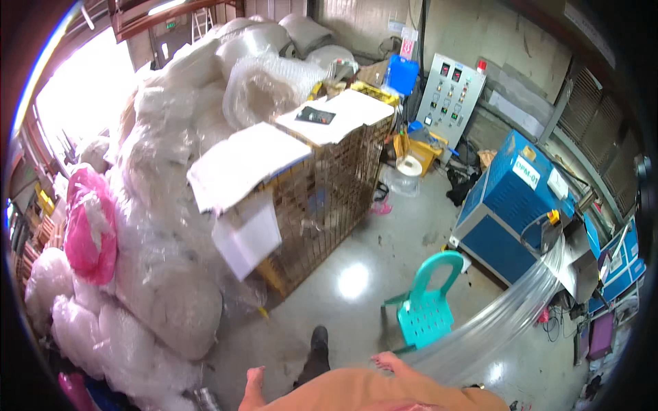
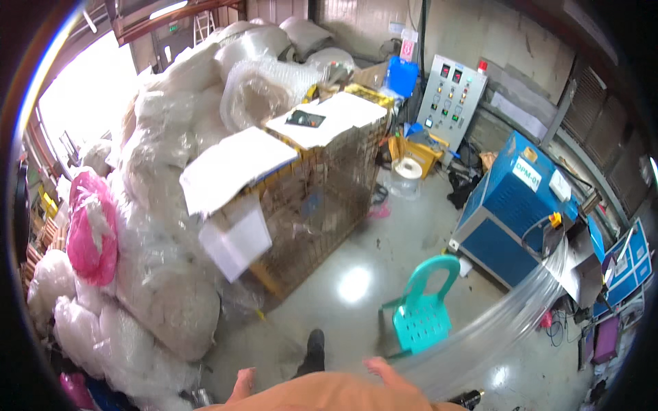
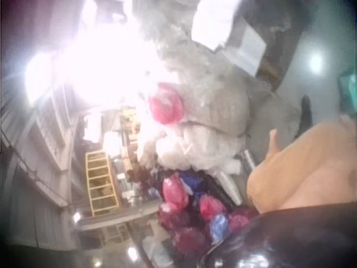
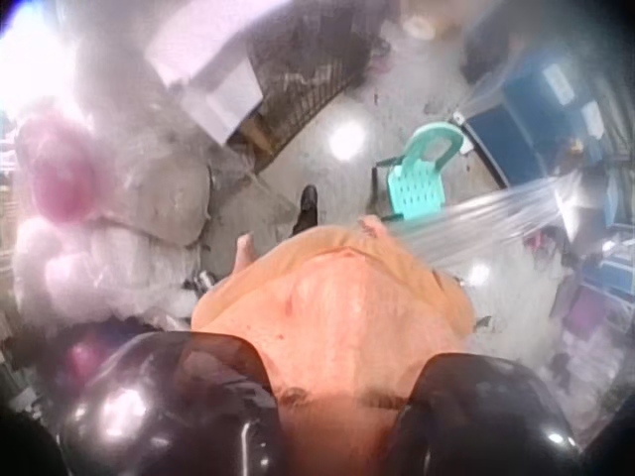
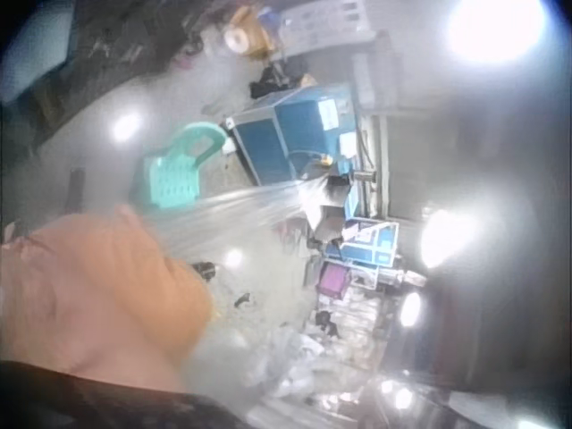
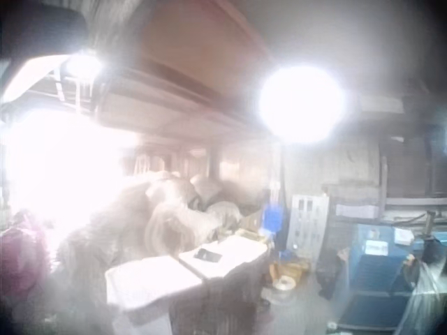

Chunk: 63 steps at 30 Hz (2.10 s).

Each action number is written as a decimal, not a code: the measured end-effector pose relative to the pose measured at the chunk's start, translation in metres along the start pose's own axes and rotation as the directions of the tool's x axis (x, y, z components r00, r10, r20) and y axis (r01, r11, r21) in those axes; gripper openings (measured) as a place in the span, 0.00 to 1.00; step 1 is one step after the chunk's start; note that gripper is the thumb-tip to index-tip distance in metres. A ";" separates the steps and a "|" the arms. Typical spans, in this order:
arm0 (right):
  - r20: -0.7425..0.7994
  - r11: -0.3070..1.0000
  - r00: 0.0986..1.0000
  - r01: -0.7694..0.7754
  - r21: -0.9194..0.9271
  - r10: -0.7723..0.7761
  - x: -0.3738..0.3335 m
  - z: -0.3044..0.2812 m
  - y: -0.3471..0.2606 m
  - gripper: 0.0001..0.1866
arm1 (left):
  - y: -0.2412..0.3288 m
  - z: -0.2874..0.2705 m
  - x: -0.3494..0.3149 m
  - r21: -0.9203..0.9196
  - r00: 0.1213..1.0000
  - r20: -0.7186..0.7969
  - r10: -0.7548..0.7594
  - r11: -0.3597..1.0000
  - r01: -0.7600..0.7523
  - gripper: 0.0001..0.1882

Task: The person walks through a warehouse filled with plastic waste, selects a roll of bubble wrap, and feeds it into a shredding machine. They then handle a black plastic roll and place it on a weighing scale. Finally, the person writes on a clipboard with a pen.

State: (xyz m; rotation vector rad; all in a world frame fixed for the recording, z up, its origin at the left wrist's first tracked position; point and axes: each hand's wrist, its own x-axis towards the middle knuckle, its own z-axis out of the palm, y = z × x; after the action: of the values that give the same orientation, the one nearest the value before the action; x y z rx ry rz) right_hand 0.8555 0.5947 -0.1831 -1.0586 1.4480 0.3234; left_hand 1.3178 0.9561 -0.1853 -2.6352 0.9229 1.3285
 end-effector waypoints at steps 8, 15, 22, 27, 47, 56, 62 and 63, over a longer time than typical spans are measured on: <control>-0.190 0.850 0.953 0.296 0.436 -0.234 0.028 -0.076 -0.229 0.08 | 0.254 -0.291 0.081 -0.837 0.961 -0.245 0.129 0.472 -0.276 0.32; -0.316 0.823 0.898 0.417 0.386 -0.307 0.008 -0.099 -0.299 0.08 | 0.353 -0.370 0.013 -0.592 0.841 -0.309 0.444 0.602 -0.535 0.31; -0.435 0.687 0.776 0.618 0.381 -0.456 0.001 -0.195 -0.405 0.09 | 0.426 -0.415 -0.002 -0.610 0.735 -0.351 0.580 0.454 -0.650 0.29; -0.569 0.513 0.483 0.850 0.120 -0.666 -0.002 -0.316 -0.562 0.11 | 0.507 -0.470 0.011 -0.607 0.680 -0.410 0.608 0.375 -0.701 0.25; 0.427 -0.613 -0.444 0.500 -0.612 -0.788 -0.039 -0.328 -1.116 0.15 | 0.702 -0.608 0.013 -0.468 0.481 -0.858 0.179 0.111 -0.877 0.20; 0.606 -0.625 -0.202 0.431 -0.651 -0.770 -0.040 -0.329 -1.131 0.15 | 0.684 -0.602 0.020 -0.453 0.470 -0.879 0.078 0.169 -0.875 0.19; 0.570 -0.576 -0.192 0.518 -0.633 -0.799 -0.071 -0.367 -1.123 0.08 | 0.707 -0.607 0.013 -0.373 0.393 -0.919 0.020 0.273 -0.887 0.19; 0.490 -0.468 -0.168 0.656 -0.592 -0.855 -0.077 -0.379 -1.117 0.08 | 0.717 -0.611 0.015 -0.370 0.387 -0.922 0.008 0.273 -0.888 0.19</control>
State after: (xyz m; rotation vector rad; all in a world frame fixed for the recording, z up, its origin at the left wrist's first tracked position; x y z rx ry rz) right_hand 1.4352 -0.2565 0.3973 -2.7873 -0.0390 -0.5550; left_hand 1.3825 0.1781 0.3419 -4.2679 1.7971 0.4415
